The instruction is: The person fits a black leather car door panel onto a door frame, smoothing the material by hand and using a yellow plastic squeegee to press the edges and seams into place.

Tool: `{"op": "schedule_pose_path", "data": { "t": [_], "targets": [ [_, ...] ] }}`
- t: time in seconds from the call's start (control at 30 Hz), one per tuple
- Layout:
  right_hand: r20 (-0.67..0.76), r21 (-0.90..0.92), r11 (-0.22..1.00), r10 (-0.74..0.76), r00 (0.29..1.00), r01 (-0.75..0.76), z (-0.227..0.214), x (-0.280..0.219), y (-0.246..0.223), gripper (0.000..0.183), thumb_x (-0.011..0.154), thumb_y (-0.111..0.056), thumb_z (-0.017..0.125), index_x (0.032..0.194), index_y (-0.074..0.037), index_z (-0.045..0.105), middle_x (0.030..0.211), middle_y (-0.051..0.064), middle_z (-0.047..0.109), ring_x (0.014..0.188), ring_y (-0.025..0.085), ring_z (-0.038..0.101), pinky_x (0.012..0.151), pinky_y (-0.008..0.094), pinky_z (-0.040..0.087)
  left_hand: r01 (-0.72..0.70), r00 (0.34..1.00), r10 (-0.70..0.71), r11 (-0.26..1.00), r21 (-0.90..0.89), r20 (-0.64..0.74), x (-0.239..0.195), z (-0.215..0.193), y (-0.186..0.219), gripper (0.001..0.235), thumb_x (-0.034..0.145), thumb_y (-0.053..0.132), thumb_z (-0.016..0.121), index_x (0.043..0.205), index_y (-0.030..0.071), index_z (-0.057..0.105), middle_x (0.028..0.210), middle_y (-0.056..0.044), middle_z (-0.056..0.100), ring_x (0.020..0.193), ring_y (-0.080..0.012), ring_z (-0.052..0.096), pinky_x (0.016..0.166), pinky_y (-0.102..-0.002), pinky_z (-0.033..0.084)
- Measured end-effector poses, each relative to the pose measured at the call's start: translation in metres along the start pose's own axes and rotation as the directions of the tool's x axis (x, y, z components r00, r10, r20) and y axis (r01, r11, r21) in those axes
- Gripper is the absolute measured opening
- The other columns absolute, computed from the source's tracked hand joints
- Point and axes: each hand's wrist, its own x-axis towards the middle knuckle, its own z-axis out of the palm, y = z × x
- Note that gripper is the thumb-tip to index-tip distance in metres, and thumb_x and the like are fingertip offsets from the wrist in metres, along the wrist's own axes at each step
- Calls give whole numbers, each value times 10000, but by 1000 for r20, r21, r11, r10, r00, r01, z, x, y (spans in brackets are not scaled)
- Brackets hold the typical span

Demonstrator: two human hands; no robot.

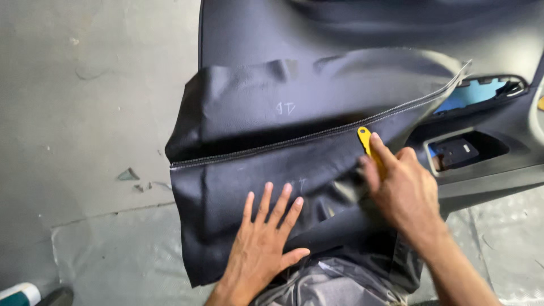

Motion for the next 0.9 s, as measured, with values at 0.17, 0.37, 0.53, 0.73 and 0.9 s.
{"op": "schedule_pose_path", "data": {
  "t": [0.17,0.37,0.53,0.73,0.9],
  "targets": [
    [136,83,996,-50,989,39,25,-24,-56,430,959,-314,640,1350,-135,630,801,194,606,535,367,649,460,449,534,19,1000,-19,998,66,-13,-15,23,11,874,863,550,671,1511,18,423,1631,-200,298,1505,-449,223,1170,-632,206],
    [216,210,942,-306,927,262,34,-31,-79,457,943,-328,620,1352,-123,633,748,192,605,504,360,652,453,459,531,-61,986,80,989,133,-144,-22,27,7,604,994,356,628,1449,-29,532,1540,-216,478,1472,-446,384,1183,-603,313],
    [103,90,989,-128,986,119,6,-11,-33,398,988,-339,597,1325,-135,659,813,193,616,532,363,643,464,463,523,-128,954,143,989,74,-263,-25,29,4,367,1040,174,574,1318,-58,634,1418,-225,620,1399,-470,509,1156,-568,412],
    [65,53,987,-158,985,154,25,-31,-50,415,947,-311,643,1334,-161,657,828,187,610,504,357,623,451,464,512,-163,953,176,984,74,-246,-28,27,2,372,973,108,536,1274,-80,648,1377,-261,634,1349,-469,555,1138,-540,436],
    [123,249,925,-325,938,288,30,-46,-63,486,918,-280,688,1385,-159,637,789,128,578,550,294,624,482,429,503,-182,937,201,979,92,-286,-30,24,1,370,951,111,544,1237,-94,661,1324,-246,666,1285,-391,626,1109,-508,471]
  ]
}}
